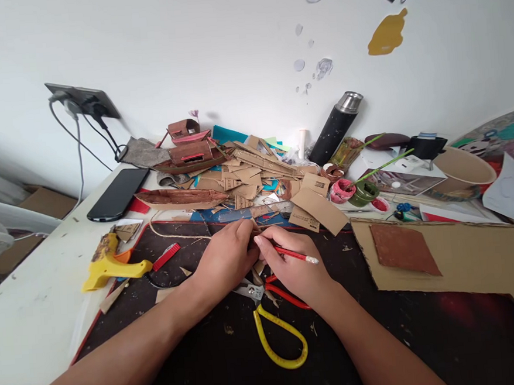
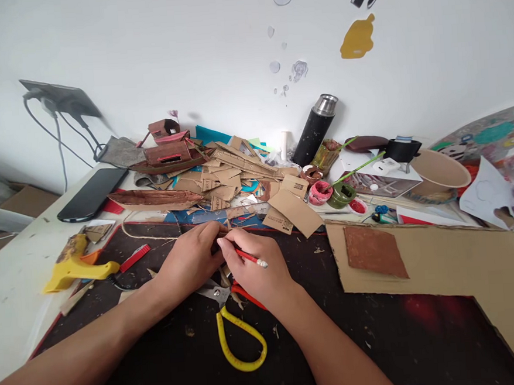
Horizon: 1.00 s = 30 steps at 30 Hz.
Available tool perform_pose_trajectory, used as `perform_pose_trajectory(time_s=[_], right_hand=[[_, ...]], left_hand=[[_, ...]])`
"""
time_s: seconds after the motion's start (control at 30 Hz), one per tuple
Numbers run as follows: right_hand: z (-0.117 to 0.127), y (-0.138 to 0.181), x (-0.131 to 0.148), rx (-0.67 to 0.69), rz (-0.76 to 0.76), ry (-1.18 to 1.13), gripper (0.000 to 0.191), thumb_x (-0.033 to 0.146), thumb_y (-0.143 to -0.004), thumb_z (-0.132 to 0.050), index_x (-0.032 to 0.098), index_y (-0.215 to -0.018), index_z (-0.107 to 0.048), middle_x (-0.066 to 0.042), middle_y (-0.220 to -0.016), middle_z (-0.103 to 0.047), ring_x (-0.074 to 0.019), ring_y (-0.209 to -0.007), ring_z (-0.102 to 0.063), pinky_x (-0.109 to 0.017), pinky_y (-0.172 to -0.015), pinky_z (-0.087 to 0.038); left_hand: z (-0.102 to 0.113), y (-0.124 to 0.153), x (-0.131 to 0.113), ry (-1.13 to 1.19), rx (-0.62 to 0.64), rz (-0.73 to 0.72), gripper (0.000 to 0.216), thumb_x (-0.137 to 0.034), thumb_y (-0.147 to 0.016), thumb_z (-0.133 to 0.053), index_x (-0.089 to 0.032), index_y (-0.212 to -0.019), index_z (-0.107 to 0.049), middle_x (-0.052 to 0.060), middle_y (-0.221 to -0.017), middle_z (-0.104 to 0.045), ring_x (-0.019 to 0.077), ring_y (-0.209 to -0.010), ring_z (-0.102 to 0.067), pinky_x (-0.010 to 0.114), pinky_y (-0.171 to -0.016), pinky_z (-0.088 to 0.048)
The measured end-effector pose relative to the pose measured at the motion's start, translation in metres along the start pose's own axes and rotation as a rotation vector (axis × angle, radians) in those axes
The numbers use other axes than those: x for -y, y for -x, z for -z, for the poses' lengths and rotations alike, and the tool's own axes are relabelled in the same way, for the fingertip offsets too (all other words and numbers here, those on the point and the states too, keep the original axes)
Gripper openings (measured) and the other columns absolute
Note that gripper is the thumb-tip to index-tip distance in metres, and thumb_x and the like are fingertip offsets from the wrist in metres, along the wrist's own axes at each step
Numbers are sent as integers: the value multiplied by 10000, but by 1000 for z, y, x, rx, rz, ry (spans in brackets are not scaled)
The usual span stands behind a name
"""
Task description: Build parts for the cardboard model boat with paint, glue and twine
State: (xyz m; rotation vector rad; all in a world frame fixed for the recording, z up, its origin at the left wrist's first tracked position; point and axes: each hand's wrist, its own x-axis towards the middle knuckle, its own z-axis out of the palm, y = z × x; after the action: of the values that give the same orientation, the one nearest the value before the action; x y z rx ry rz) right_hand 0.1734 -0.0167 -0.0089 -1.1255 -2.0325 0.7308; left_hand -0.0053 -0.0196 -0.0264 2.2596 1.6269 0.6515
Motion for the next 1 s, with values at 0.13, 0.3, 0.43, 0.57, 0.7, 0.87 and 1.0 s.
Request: perform_pose_trajectory(time_s=[0.13,0.3,0.43,0.57,0.7,0.87,1.0], right_hand=[[0,0,-1,-2,1,-1,265,312,-1089,-556,238,-866,-678,-14,-760,-761,-173,-685,-715,-272,-681,-490],[1,-1,-2,-10,-29,-25,242,322,-1086,-564,238,-898,-691,-13,-740,-772,-177,-677,-736,-273,-684,-521],[3,-1,-3,-31,-34,-12,246,327,-1082,-566,236,-892,-693,-14,-729,-773,-181,-667,-738,-279,-671,-524],[6,-1,-2,-56,-51,-34,247,335,-1081,-573,239,-882,-683,-14,-723,-771,-182,-669,-744,-284,-672,-542],[8,-1,-3,-129,-92,-216,273,370,-1094,-572,231,-889,-687,-9,-735,-754,-163,-645,-750,-272,-665,-581],[7,-2,-10,-204,-200,-405,338,499,-1090,-592,216,-981,-742,-41,-843,-759,-161,-646,-758,-259,-585,-603],[3,-4,-16,-196,-299,-508,415,599,-1048,-622,209,-990,-751,-58,-901,-764,-166,-653,-770,-243,-534,-598]], left_hand=[[0,0,0,3,-5,6,109,-114,-906,-596,-211,-952,-613,110,-992,-767,287,-899,-732,363,-771,-535],[2,-2,-2,14,-12,26,67,-150,-935,-611,-217,-937,-617,90,-950,-760,269,-865,-729,341,-751,-525],[1,-2,-2,23,-35,34,62,-167,-933,-645,-222,-918,-620,66,-895,-740,248,-819,-718,320,-728,-507],[0,-1,-1,68,-52,65,76,-197,-922,-637,-234,-864,-605,46,-840,-728,229,-763,-698,310,-687,-480],[4,-3,0,324,-43,184,25,-248,-895,-638,-233,-915,-642,28,-825,-763,223,-753,-713,310,-690,-499],[11,-7,3,824,-56,372,311,-492,-858,-761,-206,-938,-669,38,-817,-778,210,-733,-695,305,-667,-527],[10,-10,4,1068,-114,424,380,-522,-811,-839,-191,-919,-686,22,-820,-737,177,-720,-652,292,-674,-546]])
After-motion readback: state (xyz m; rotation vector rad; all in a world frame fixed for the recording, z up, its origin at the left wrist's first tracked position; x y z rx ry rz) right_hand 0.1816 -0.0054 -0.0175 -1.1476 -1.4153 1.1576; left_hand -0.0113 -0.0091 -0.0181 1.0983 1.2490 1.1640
